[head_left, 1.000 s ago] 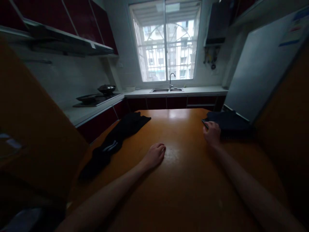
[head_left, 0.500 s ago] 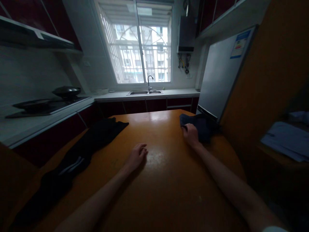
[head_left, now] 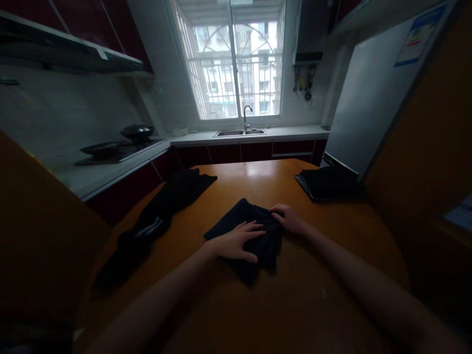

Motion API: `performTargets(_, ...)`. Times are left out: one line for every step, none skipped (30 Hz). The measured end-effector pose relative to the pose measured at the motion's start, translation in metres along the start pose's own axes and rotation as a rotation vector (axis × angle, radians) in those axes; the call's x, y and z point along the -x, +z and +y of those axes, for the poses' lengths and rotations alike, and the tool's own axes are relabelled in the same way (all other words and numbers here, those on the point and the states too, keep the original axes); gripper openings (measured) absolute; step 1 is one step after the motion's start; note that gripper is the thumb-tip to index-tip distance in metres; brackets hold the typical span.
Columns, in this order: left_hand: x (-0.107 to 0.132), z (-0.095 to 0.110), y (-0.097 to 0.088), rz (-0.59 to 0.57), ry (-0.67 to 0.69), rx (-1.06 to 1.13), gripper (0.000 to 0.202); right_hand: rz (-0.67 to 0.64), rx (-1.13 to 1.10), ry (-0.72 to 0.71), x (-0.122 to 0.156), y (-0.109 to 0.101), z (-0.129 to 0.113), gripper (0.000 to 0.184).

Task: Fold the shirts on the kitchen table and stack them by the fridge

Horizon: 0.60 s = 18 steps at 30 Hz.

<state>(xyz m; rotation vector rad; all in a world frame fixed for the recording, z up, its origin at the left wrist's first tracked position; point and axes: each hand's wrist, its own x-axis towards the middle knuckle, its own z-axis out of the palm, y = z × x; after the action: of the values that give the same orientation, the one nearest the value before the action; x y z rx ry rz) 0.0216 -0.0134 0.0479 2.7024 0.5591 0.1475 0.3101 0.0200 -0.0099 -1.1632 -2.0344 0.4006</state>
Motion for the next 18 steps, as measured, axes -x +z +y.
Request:
performTargets(0.002,0.003,-0.002,-0.066,0.021,-0.001,0.096,-0.004,-0.034,0.004,0.0,0.002,0.0,0.023)
performTargets(0.004,0.005,-0.004,-0.118,0.039,-0.006,0.105,-0.012,-0.061,0.015,-0.001,0.004,-0.001,0.024)
performTargets(0.006,0.007,-0.007,-0.149,0.049,-0.012,0.107,-0.023,-0.08,0.031,-0.001,0.006,-0.003,0.027)
performTargets(0.006,0.007,-0.01,-0.161,0.054,-0.016,0.099,-0.039,-0.096,0.049,-0.001,0.006,-0.004,0.028)
performTargets(0.006,0.007,-0.014,-0.16,0.055,-0.017,0.086,-0.054,-0.115,0.066,-0.002,0.006,-0.005,0.029)
performTargets(0.006,0.006,-0.018,-0.146,0.05,-0.016,0.068,-0.063,-0.141,0.079,-0.002,0.005,-0.005,0.029)
performTargets(0.005,0.004,-0.023,-0.125,0.04,-0.016,0.052,-0.066,-0.172,0.089,-0.003,0.004,-0.004,0.028)
performTargets(0.005,0.002,-0.028,-0.107,0.029,-0.013,0.042,-0.063,-0.207,0.098,-0.004,0.003,-0.003,0.027)
performTargets(0.005,0.001,-0.032,-0.098,0.02,-0.005,0.035,-0.055,-0.242,0.106,-0.005,0.001,-0.002,0.027)
performTargets(0.005,0.001,-0.036,-0.094,0.011,0.004,0.032,-0.044,-0.273,0.114,-0.005,0.0,-0.001,0.027)
performTargets(0.006,0.002,-0.037,-0.093,-0.001,0.01,0.033,-0.033,-0.298,0.122,-0.006,-0.001,-0.001,0.028)
performTargets(0.007,0.006,-0.037,-0.093,-0.01,0.009,0.042,-0.025,-0.317,0.127,-0.006,-0.002,-0.001,0.028)
performTargets(0.007,0.011,-0.034,-0.088,-0.016,-0.002,0.054,-0.018,-0.33,0.129,-0.006,-0.003,-0.001,0.028)
performTargets(0.008,0.018,-0.029,-0.071,-0.021,-0.026,0.064,-0.01,-0.34,0.129,-0.006,-0.003,-0.002,0.028)
performTargets(0.007,0.025,-0.023,-0.046,-0.026,-0.064,0.07,-0.002,-0.347,0.127,-0.006,-0.003,-0.003,0.027)
performTargets(0.007,0.031,-0.017,-0.022,-0.026,-0.106,0.071,0.005,-0.352,0.127,-0.006,-0.004,-0.004,0.027)
performTargets(0.005,0.037,-0.012,-0.007,-0.021,-0.141,0.069,0.011,-0.355,0.128,-0.005,-0.004,-0.005,0.027)
performTargets(0.004,0.04,-0.008,-0.005,-0.015,-0.16,0.068,0.019,-0.356,0.131,-0.005,-0.004,-0.006,0.026)
